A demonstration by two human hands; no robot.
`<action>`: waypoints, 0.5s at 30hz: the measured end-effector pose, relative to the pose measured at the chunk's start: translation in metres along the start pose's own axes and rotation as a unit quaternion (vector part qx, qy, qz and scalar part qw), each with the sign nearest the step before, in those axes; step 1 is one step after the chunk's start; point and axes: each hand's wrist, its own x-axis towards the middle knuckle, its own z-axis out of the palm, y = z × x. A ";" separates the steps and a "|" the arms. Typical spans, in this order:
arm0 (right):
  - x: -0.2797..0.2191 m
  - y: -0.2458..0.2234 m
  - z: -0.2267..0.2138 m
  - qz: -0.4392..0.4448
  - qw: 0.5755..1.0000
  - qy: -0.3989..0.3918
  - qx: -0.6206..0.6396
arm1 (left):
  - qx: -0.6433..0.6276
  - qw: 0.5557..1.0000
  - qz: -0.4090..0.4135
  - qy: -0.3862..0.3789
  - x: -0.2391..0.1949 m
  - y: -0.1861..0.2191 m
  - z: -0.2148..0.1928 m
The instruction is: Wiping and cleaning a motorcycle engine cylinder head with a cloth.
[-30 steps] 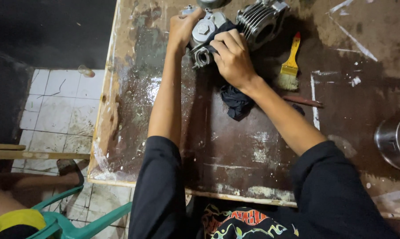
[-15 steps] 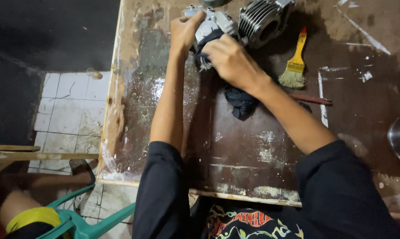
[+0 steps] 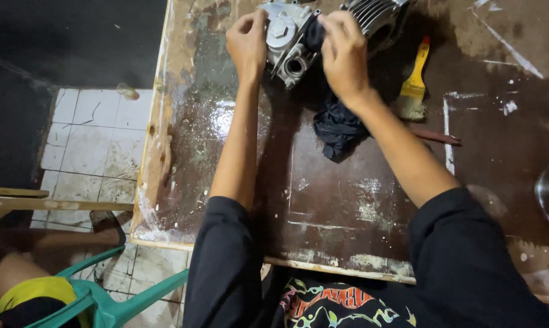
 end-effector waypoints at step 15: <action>-0.034 0.031 -0.055 0.221 0.941 -0.080 0.243 | 0.222 0.924 0.280 -0.136 -0.037 0.078 -0.016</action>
